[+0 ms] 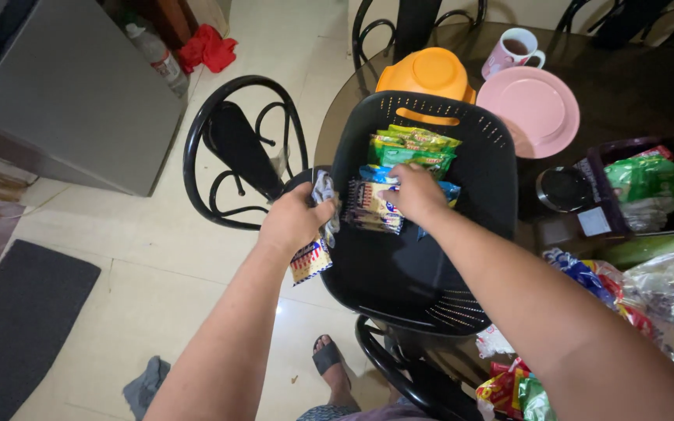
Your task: Organizing various snacks and food items from a table into a black plastic basket.
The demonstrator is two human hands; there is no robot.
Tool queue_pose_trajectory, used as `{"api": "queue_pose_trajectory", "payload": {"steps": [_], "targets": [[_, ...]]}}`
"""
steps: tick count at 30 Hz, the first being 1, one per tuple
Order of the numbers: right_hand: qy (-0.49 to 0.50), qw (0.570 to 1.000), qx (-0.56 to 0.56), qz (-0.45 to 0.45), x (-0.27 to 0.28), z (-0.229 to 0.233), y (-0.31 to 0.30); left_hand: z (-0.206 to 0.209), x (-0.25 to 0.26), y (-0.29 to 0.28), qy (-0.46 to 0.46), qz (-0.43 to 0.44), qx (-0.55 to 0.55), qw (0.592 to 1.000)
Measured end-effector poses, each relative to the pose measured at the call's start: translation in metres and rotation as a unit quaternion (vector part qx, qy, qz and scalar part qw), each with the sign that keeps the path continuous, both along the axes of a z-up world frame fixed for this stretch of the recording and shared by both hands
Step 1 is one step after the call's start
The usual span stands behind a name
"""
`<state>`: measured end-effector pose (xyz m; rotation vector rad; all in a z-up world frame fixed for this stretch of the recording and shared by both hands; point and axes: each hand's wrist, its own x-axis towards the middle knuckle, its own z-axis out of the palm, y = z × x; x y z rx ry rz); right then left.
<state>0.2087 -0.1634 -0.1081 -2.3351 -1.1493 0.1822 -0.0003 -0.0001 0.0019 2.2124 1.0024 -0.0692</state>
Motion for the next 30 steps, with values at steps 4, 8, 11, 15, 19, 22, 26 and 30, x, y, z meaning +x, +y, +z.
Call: {"api": "queue_pose_trajectory", "payload": {"steps": [4,8,11,15,19,22,26,30], "targets": [[-0.031,0.999,0.007,-0.023,-0.011,0.019,-0.003,0.007,-0.005,-0.001,-0.025,0.003,0.014,1.0],[0.126,0.989,0.054,-0.047,-0.032,0.052,-0.001,0.028,-0.015,-0.006,-0.111,-0.012,-0.014,0.994],[0.228,0.966,0.122,-0.026,-0.064,0.076,-0.007,0.033,-0.024,-0.009,-0.228,-0.047,-0.003,0.972],[0.571,0.789,0.212,-0.083,-0.132,0.133,-0.029,0.06,-0.037,-0.04,-0.359,-0.041,-0.112,0.925],[0.759,0.576,0.3,-0.041,-0.156,0.137,-0.047,0.066,-0.038,-0.069,-0.332,-0.113,-0.079,0.933],[0.728,0.585,0.348,-0.08,-0.148,0.119,-0.061,0.061,-0.035,-0.082,-0.26,-0.1,-0.127,0.952],[0.59,0.709,0.359,-0.141,-0.116,0.123,-0.088,0.015,-0.024,-0.077,-0.355,0.091,-0.147,0.919],[0.476,0.714,0.489,-0.155,-0.116,0.173,-0.099,-0.008,-0.007,-0.082,-0.364,0.205,-0.334,0.845]]}}
